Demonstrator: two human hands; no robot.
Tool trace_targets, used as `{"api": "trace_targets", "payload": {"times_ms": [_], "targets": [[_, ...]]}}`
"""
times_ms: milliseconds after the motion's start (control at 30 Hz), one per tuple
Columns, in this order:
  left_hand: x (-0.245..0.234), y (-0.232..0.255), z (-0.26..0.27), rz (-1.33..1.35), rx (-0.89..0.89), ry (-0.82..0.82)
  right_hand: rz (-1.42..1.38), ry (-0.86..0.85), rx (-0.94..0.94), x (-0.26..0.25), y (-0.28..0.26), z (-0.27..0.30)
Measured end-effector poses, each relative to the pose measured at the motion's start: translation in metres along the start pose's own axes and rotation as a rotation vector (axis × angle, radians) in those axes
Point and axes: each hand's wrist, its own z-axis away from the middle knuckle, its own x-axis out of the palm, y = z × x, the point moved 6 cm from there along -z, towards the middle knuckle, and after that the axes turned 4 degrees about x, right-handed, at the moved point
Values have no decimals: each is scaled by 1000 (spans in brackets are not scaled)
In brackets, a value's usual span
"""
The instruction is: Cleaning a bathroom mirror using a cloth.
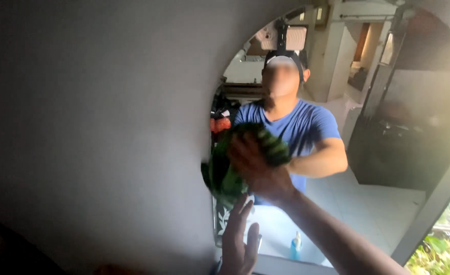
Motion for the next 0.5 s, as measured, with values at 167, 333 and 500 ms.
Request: {"api": "trace_targets", "payload": {"times_ms": [167, 333, 500], "targets": [[1, -5, 7, 87, -17, -3, 15, -49, -121, -8, 15, -40], [5, -6, 7, 51, -130, -75, 46, 139, 168, -60, 54, -103], [9, 0, 5, 162, -126, -35, -90, -58, 37, 23, 7, -30]]}}
